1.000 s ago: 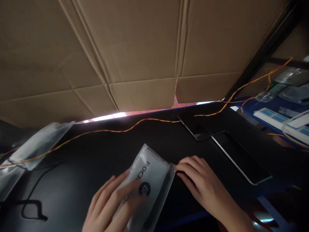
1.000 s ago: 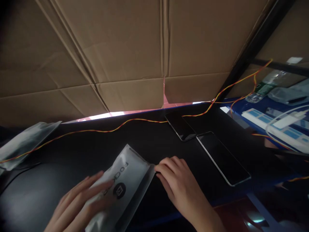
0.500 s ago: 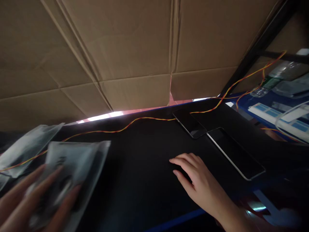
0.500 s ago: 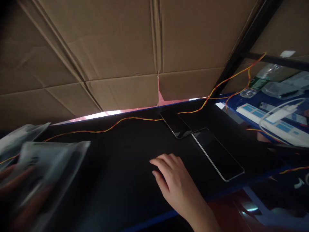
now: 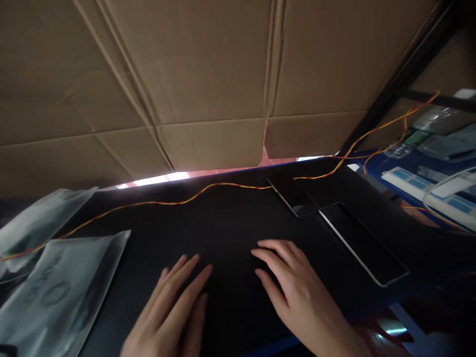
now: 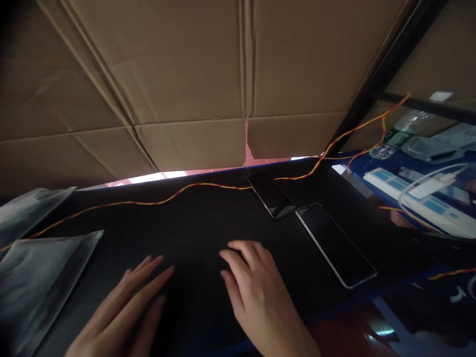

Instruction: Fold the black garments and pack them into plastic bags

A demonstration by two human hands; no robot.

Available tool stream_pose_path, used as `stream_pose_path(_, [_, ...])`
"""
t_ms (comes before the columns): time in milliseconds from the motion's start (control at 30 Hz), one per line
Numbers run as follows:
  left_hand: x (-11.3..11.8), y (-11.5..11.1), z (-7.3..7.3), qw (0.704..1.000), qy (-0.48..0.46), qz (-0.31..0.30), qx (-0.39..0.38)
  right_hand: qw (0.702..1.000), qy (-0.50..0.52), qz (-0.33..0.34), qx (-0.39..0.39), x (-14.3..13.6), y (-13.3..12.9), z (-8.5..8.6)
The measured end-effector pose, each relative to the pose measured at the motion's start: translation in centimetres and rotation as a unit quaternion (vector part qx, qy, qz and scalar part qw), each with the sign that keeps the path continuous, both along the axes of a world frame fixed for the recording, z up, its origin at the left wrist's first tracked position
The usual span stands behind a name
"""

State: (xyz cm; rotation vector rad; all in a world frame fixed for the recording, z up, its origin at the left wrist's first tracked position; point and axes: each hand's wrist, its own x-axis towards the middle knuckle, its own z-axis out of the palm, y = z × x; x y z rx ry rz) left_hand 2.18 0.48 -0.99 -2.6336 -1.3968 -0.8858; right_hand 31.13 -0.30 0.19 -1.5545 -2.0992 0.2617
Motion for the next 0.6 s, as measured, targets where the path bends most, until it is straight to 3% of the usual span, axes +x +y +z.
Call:
stream_pose_path(100, [4.2,0.9,-0.2,0.994,0.110,0.014,0.004,0.998,-0.057,0.033,0.011,-1.4,0.0,-0.5])
stream_pose_path(167, [5.3,1.4,-0.5,0.987,0.156,0.017,0.026,0.995,-0.090,0.046,0.010,-1.8,0.1,-1.1])
stream_pose_path(600, [5.5,1.2,-0.7,0.978,0.199,0.036,0.043,0.993,-0.107,0.037,0.030,-1.6,0.1,-2.2])
